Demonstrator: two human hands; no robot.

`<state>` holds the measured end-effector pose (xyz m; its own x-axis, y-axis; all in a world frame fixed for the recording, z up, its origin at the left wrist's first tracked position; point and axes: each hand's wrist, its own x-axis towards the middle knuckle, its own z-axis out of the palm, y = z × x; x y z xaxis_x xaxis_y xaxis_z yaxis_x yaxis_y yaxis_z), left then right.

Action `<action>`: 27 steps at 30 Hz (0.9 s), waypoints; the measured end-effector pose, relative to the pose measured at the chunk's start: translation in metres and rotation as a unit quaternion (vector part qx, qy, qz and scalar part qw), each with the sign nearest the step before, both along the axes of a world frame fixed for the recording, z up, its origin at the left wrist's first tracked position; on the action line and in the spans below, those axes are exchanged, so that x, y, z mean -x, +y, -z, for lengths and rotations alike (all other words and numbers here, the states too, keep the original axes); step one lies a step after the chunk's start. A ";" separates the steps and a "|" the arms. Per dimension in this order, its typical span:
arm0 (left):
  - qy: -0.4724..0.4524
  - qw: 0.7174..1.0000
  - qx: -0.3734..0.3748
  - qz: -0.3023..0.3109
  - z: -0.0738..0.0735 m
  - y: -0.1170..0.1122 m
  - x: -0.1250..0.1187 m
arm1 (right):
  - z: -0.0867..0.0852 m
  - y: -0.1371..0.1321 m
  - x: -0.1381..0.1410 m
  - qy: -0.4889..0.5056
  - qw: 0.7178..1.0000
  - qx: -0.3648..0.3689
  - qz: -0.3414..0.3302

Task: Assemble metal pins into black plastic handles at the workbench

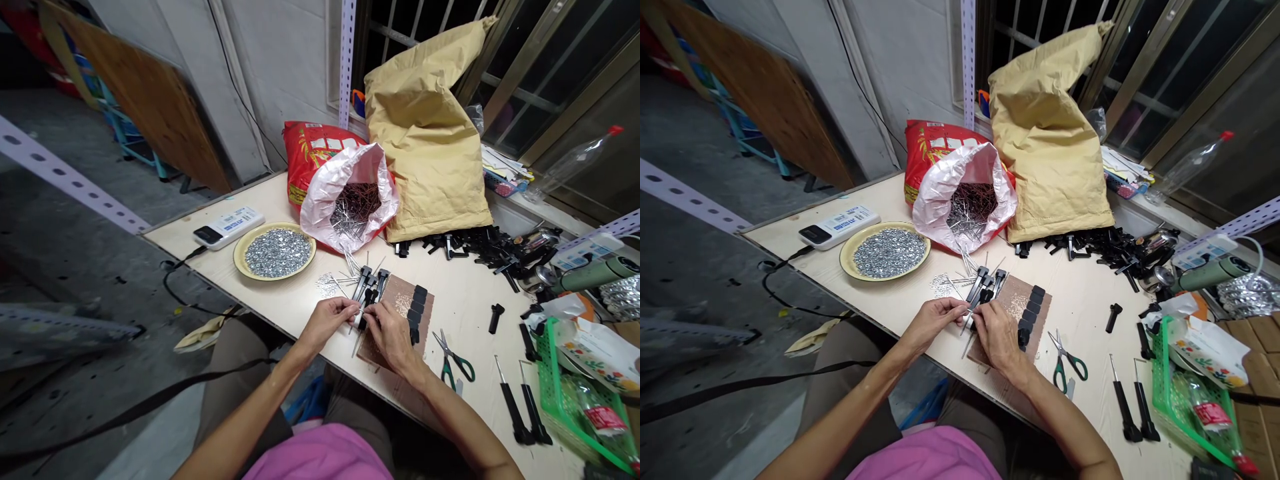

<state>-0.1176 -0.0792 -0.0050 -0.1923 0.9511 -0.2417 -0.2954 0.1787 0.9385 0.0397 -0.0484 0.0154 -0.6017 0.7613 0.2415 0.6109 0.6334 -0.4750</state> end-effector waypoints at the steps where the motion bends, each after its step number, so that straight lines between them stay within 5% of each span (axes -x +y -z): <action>1: -0.009 1.000 0.005 0.008 -0.001 0.000 0.001 | 0.000 0.000 0.000 -0.003 1.000 -0.003 -0.001; 7: -0.008 1.000 0.008 0.007 -0.003 -0.001 0.001 | -0.002 0.001 0.004 0.066 0.993 0.099 -0.001; 11: -0.011 1.000 -0.003 -0.006 -0.005 -0.001 -0.001 | 0.000 0.000 0.004 0.083 0.995 0.060 -0.013; 17: -0.008 1.000 0.005 0.001 -0.006 -0.001 0.000 | -0.001 0.001 0.002 0.115 0.985 0.128 0.015; 21: -0.007 1.000 0.000 -0.005 -0.006 -0.002 0.000 | -0.005 -0.001 0.000 0.100 0.992 0.079 -0.009; 27: -0.001 1.000 -0.011 0.005 -0.007 -0.002 -0.005 | -0.005 -0.002 0.000 0.120 0.981 0.149 0.033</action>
